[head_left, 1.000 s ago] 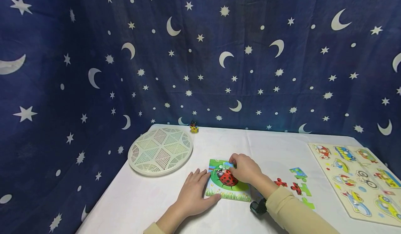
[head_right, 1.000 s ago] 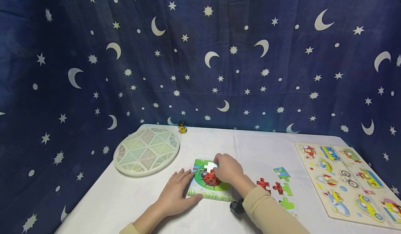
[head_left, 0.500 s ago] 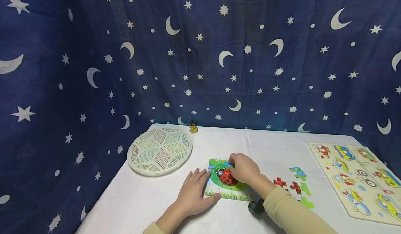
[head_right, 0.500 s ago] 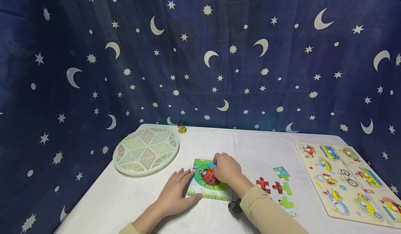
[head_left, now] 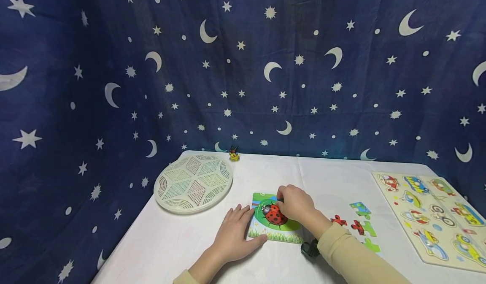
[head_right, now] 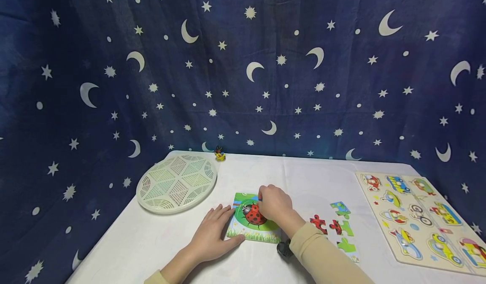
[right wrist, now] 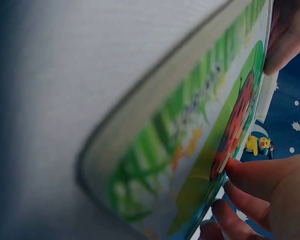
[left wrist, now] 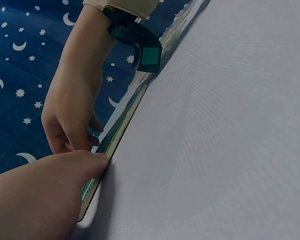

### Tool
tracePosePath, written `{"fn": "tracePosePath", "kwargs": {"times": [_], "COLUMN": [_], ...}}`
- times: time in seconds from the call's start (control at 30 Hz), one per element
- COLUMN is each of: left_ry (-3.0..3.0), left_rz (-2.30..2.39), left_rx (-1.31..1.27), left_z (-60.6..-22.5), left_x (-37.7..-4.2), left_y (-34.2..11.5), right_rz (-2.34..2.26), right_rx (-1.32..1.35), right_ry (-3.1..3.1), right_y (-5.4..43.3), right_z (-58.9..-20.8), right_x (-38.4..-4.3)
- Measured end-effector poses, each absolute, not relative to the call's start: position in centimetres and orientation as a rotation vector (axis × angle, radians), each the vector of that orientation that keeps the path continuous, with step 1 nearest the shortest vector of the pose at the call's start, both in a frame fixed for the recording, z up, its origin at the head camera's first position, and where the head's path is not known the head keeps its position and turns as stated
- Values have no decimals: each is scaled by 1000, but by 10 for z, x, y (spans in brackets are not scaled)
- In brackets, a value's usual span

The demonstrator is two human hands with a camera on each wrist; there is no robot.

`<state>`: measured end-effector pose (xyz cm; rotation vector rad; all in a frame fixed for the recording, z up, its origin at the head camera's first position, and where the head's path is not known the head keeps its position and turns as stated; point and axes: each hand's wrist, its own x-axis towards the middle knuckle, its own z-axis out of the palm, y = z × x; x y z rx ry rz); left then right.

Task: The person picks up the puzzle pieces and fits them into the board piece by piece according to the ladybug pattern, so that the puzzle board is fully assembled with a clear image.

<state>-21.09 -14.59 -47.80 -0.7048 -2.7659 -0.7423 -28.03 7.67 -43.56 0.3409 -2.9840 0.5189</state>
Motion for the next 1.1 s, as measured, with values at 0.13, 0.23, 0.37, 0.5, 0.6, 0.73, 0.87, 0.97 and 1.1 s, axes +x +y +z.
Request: {"fn": "tracePosePath", "kwargs": {"times": [0.13,0.23,0.37,0.5,0.6,0.73,0.87,0.97,1.1], "left_ry": [-2774,-2784,-2795,-2799,-2806,-2816,-2824,-2829,-2819], "left_rz": [-740,-731,-726,-732,-742,-759,-773,-782,-775], "left_rx": [-701,-696,-690,-687,-682,-672,-670,-674,-676], "left_z": [-479,-479,-480,-480,-480,-479,-479,-479,-479], "left_x": [-211,-211,-211,-211,-211,-212,-212,-211,-212], "left_y": [-146,-146,-145,-145,-146,-146,-146,-146,-146], "right_rz": [508,509,552,615,648,687,747,770,765], "right_rx": [362,379,399,423,443,478,519,532,524], "right_ry": [-2989,-2988,-2990,-3002,-3019,-3032,-3017,-3001,-2988], "right_y": [77,79,83,87,90,94,100,105,111], "right_z": [-434,-433,-431,-429,-428,-428,-429,-430,-429], "right_x": [-279,-278,-276,-276,-277,-277,-275,-272,-268]}}
